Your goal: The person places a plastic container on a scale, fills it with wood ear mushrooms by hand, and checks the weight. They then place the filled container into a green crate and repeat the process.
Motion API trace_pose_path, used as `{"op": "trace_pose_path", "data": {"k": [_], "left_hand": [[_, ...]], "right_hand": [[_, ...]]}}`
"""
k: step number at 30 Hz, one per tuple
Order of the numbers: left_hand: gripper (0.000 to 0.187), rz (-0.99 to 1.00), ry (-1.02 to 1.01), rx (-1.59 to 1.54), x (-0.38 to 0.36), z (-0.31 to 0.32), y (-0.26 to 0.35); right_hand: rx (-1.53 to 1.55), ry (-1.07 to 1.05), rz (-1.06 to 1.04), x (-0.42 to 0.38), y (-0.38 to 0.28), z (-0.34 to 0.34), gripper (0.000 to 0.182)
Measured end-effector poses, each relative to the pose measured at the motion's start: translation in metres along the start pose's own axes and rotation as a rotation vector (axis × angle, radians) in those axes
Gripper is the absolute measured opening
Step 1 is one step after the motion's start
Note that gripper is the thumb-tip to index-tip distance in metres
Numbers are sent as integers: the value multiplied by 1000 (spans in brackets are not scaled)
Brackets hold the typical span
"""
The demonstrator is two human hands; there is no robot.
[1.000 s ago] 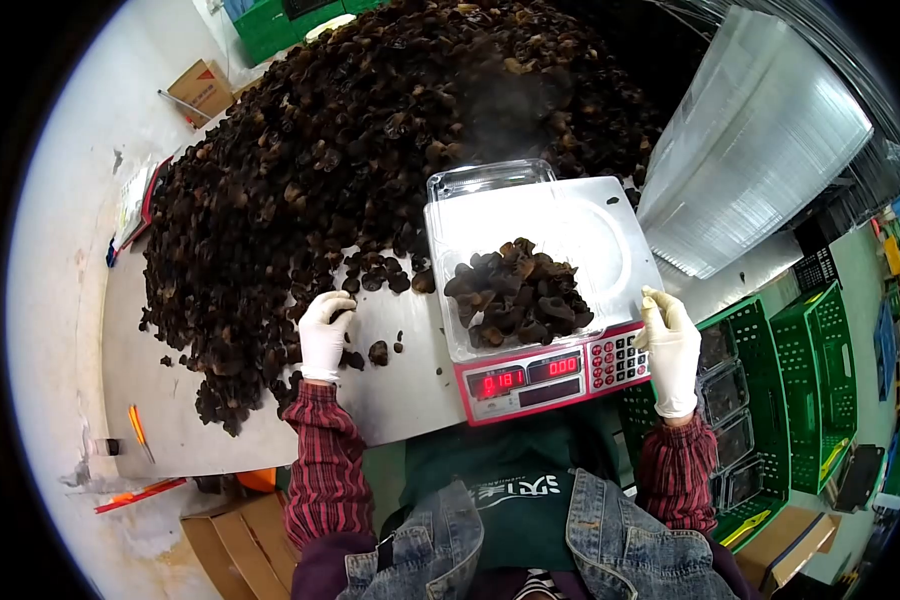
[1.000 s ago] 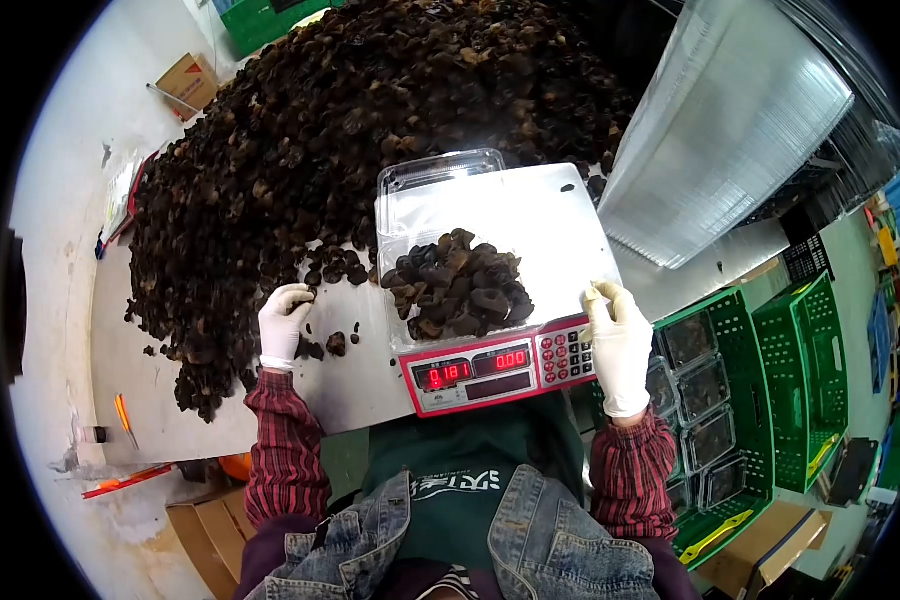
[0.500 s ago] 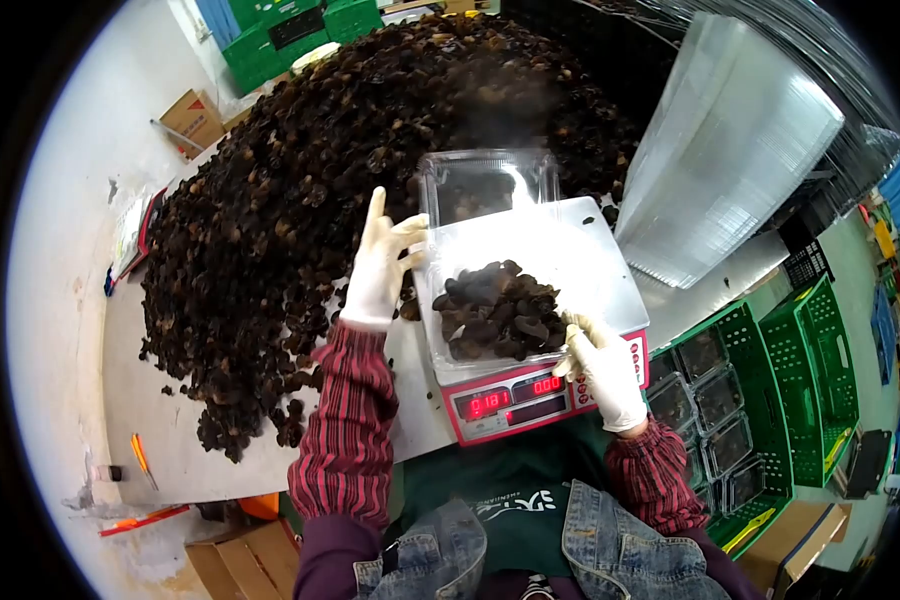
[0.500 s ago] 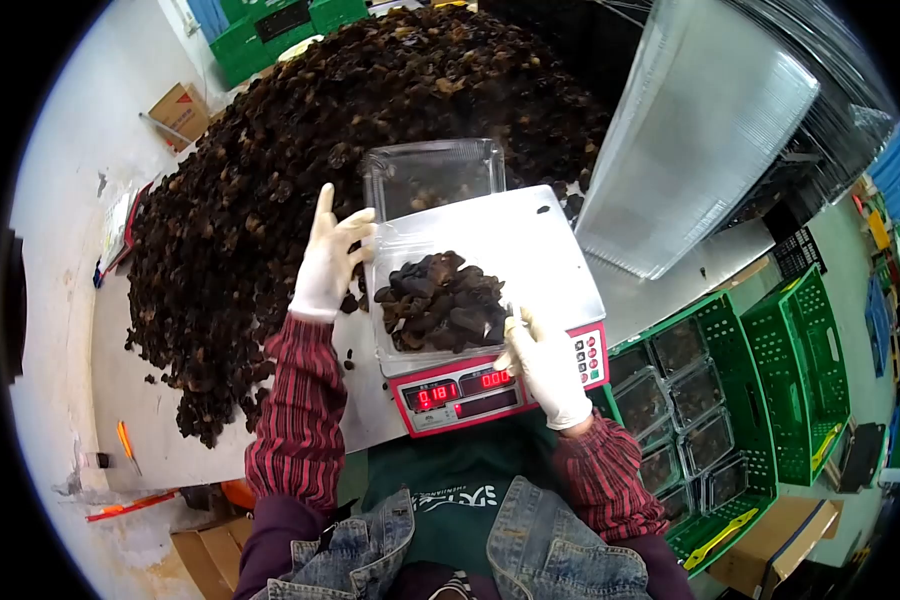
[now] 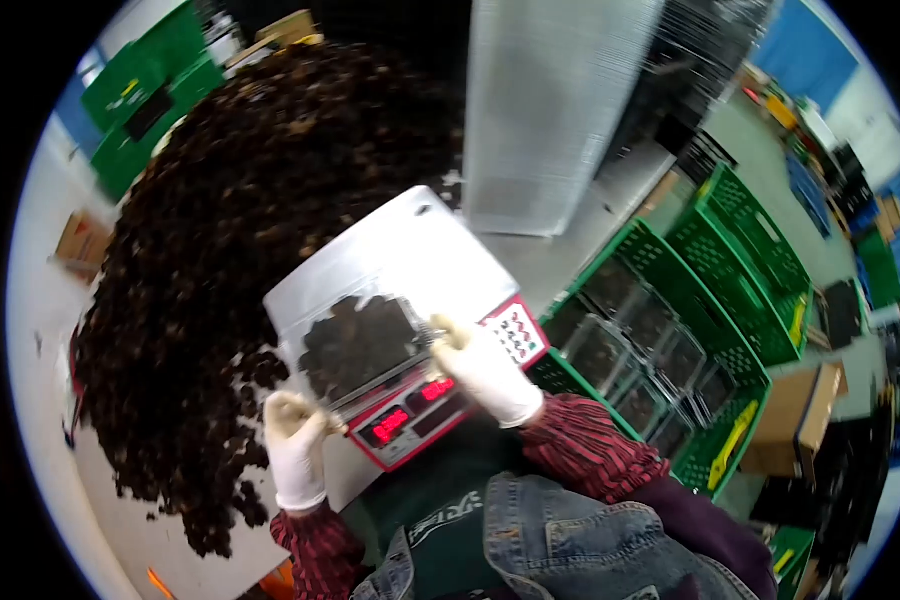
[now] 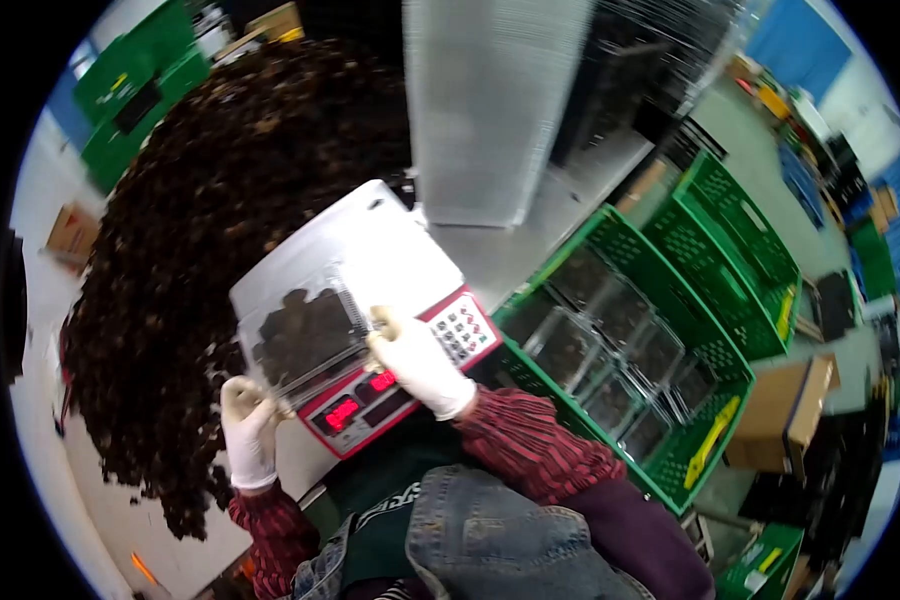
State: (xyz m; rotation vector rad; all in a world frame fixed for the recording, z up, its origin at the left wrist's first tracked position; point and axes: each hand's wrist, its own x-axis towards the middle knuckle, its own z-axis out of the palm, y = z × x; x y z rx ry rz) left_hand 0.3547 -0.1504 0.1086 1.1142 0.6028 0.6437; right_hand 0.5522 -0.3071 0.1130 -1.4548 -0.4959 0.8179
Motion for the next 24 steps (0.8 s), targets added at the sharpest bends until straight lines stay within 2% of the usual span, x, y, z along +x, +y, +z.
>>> {"op": "trace_pose_path", "data": {"k": [2,4,6,7,10,11,13,16,17,18,19,20,21,23,24], "left_hand": [[29,0,42,-8,-7,16,-6],[30,62,-27,-107,-12,37,-15],[30,72,-62,-14,-19,67,-26],[29,30,-158,7,-23,79,-31],[32,-62,-450,24,-29,99,-43],[37,-55,-468,13,-30,100,-40],[28,-26,-409,117,-29,94,-33],[17,51,-299,217,-26,75,-28],[16,71,-291,197,-26,65,-28],[14,92,-279,177,-26,56,-29],[14,104,-248,184,-29,49,-28],[14,107,-231,186,-31,41,-28],[13,122,-189,198,-33,31,-30],[11,138,-103,221,-39,22,-28],[11,146,-71,232,-41,18,-29]], "right_hand": [[11,40,43,-13,-17,-7,40],[-48,146,-99,-19,7,-26,37],[-154,241,-102,-41,-11,-54,35],[-170,311,-125,-52,-25,-70,32],[-192,463,-81,-97,-65,-137,34],[-214,549,-40,-110,-71,-164,33],[-256,629,-18,-131,-65,-223,31],[-219,624,165,-161,7,-329,27],[-253,592,148,-172,42,-357,26],[-106,600,204,-180,73,-373,27],[-21,580,308,-188,104,-387,27],[10,562,324,-195,136,-390,26],[-38,529,379,-196,167,-388,23],[-170,612,236,-196,218,-383,19],[22,701,314,-191,227,-379,18]]}}
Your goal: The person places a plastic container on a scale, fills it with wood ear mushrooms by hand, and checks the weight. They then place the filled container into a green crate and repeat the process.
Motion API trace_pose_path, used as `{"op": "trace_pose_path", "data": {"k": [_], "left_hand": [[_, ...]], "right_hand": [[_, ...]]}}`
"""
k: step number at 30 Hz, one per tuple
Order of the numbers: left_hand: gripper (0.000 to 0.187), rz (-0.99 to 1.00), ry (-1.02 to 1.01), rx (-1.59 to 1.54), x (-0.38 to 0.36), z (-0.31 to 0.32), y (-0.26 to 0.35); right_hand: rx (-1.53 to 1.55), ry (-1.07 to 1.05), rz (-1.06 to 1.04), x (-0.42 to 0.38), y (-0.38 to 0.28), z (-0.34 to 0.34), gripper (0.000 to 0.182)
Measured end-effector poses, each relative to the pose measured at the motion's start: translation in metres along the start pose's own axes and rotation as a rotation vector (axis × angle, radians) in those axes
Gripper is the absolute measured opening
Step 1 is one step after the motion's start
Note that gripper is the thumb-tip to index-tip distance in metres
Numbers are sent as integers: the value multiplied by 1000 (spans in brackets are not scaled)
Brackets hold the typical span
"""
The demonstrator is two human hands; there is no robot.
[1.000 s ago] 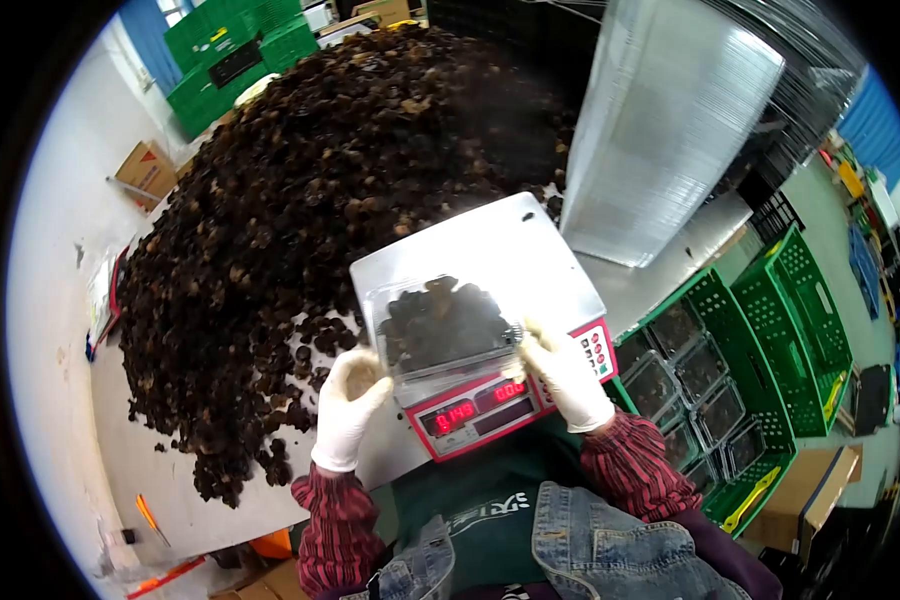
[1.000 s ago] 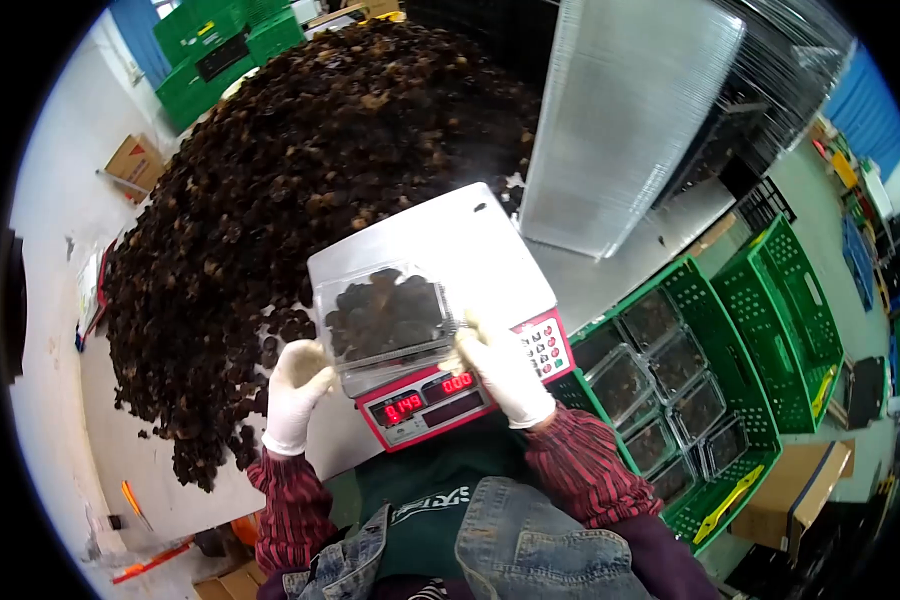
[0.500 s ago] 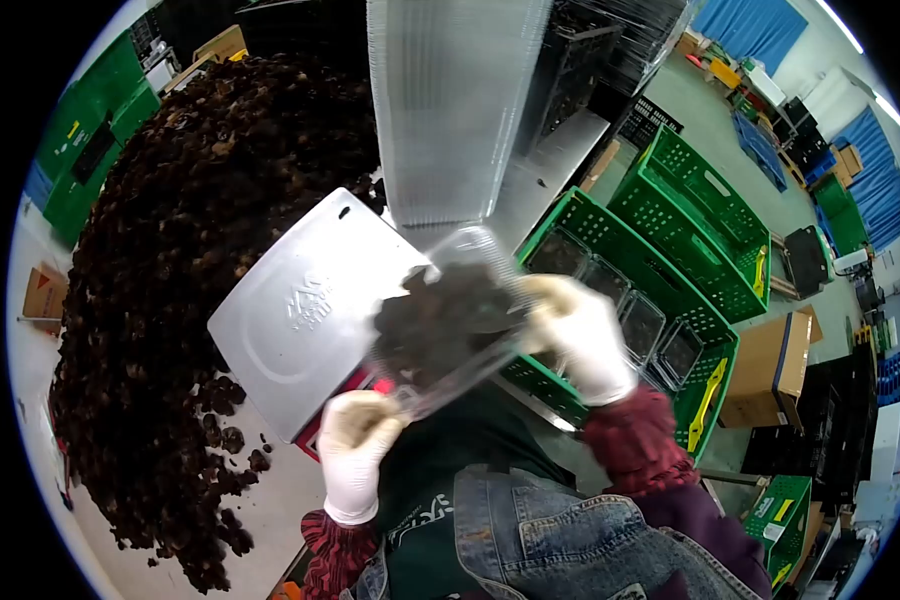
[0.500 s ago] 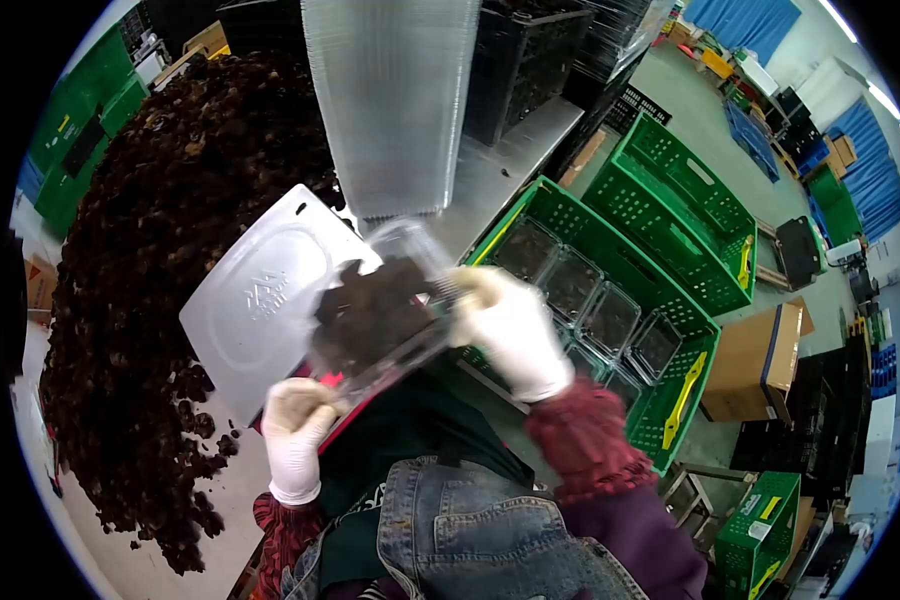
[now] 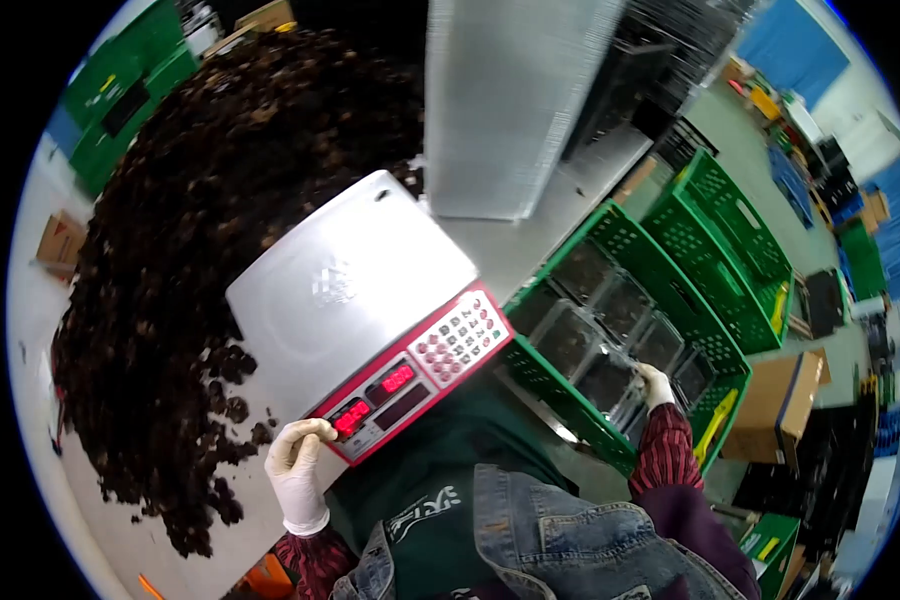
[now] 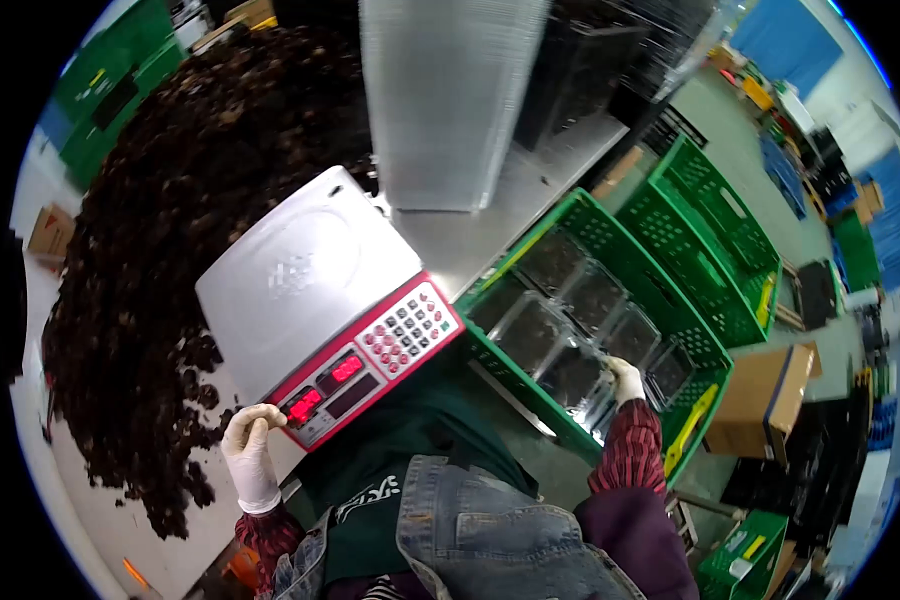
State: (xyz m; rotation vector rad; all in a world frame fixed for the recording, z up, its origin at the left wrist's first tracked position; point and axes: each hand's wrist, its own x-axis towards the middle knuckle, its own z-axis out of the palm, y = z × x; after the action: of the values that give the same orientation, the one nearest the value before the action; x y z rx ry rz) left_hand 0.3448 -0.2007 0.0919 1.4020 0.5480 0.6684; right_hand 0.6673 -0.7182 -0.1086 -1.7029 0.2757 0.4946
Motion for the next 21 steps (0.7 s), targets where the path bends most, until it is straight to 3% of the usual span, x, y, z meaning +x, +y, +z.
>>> {"op": "trace_pose_path", "data": {"k": [2,5,6,8,10,12,13,14,16,17,18,19,20,21], "left_hand": [[12,-48,62,108,-7,-15,-5],[11,-124,170,123,-14,-25,-9],[10,-117,196,133,-16,-32,-16],[10,-102,217,206,-14,-41,-19],[12,14,214,317,-6,-55,-24],[18,150,155,661,14,-76,-20],[23,120,132,764,27,-88,-17],[26,222,94,875,44,-113,-29],[29,292,147,820,89,-141,-26],[32,324,162,899,113,-157,-29],[35,337,193,982,140,-173,-37],[38,277,206,918,163,-176,-29],[41,361,190,994,190,-182,-27],[43,386,242,1080,212,-182,-29]], "right_hand": [[91,147,44,20,23,7,19],[-108,265,-136,80,84,-8,15],[-270,309,-20,78,72,4,15],[-63,235,68,83,68,24,24],[-694,268,195,117,75,14,35],[-1275,-3,240,43,-23,81,44],[-1581,-110,98,87,-7,52,39],[-1889,-175,-81,132,11,22,35],[-1991,87,-526,174,-45,29,9],[-2170,-57,-946,132,-138,68,9],[-1853,152,-1193,122,-199,90,9],[-1550,247,-1229,114,-265,106,16],[-1603,497,-1179,80,-336,136,19],[-929,485,-1275,67,-388,152,23]]}}
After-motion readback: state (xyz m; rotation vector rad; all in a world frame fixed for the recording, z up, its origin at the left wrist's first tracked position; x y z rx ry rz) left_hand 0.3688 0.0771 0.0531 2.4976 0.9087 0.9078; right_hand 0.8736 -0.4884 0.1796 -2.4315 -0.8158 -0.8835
